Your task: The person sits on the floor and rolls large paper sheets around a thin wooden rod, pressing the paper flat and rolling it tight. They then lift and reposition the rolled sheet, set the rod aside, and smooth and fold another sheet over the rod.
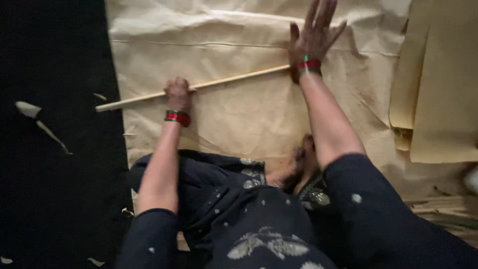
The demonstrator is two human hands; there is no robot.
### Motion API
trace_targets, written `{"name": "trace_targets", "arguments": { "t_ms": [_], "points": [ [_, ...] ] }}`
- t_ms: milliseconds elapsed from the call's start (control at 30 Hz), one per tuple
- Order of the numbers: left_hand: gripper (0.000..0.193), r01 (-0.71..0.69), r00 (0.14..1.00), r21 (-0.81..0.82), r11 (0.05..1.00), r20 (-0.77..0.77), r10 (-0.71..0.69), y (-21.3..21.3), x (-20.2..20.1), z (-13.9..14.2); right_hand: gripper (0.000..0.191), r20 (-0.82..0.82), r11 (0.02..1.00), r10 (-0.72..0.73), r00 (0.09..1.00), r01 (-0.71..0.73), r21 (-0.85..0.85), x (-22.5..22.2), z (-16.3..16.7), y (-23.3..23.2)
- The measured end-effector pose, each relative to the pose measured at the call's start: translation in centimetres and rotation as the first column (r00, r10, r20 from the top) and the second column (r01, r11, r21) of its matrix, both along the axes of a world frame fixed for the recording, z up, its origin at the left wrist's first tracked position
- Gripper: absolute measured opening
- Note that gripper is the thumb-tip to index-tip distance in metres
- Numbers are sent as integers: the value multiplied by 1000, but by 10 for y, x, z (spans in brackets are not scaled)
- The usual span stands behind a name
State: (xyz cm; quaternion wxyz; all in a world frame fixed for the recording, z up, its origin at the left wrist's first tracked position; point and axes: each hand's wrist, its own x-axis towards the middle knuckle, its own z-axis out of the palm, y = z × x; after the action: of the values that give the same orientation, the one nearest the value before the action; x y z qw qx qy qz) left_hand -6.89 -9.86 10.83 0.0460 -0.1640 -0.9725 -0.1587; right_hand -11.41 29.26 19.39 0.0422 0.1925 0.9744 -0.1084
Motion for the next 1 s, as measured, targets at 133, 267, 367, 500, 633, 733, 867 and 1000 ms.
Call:
{"name": "trace_targets", "arguments": {
  "t_ms": [133,267,367,500,633,733,867,1000],
  "points": [
    [20,13,997,8,1000,73,-14,71,51,-3,83,-142,995,24,990,-38,-96,88,-37,-40],
    [34,58,998,-89,994,-27,-60,180,128,-9,81,-98,992,121,988,-122,-14,190,-69,-76],
    [38,-60,995,-73,996,74,65,178,133,-5,79,-28,995,91,995,-90,36,204,-64,-80],
    [70,-552,830,50,832,-65,555,89,105,17,81,205,997,-80,976,78,17,167,-39,-83],
    [77,-511,851,61,857,-105,515,79,40,36,76,98,992,95,991,-103,78,132,-30,-108],
    [76,-456,888,56,888,-38,458,86,16,44,75,291,967,200,936,-236,95,113,-32,-133],
    [76,-444,872,-175,879,142,468,85,23,50,73,327,969,123,937,-185,163,69,-21,-147],
    [79,-498,856,31,867,-144,497,87,5,46,66,372,970,94,923,-169,175,34,5,-154]
  ]
}}
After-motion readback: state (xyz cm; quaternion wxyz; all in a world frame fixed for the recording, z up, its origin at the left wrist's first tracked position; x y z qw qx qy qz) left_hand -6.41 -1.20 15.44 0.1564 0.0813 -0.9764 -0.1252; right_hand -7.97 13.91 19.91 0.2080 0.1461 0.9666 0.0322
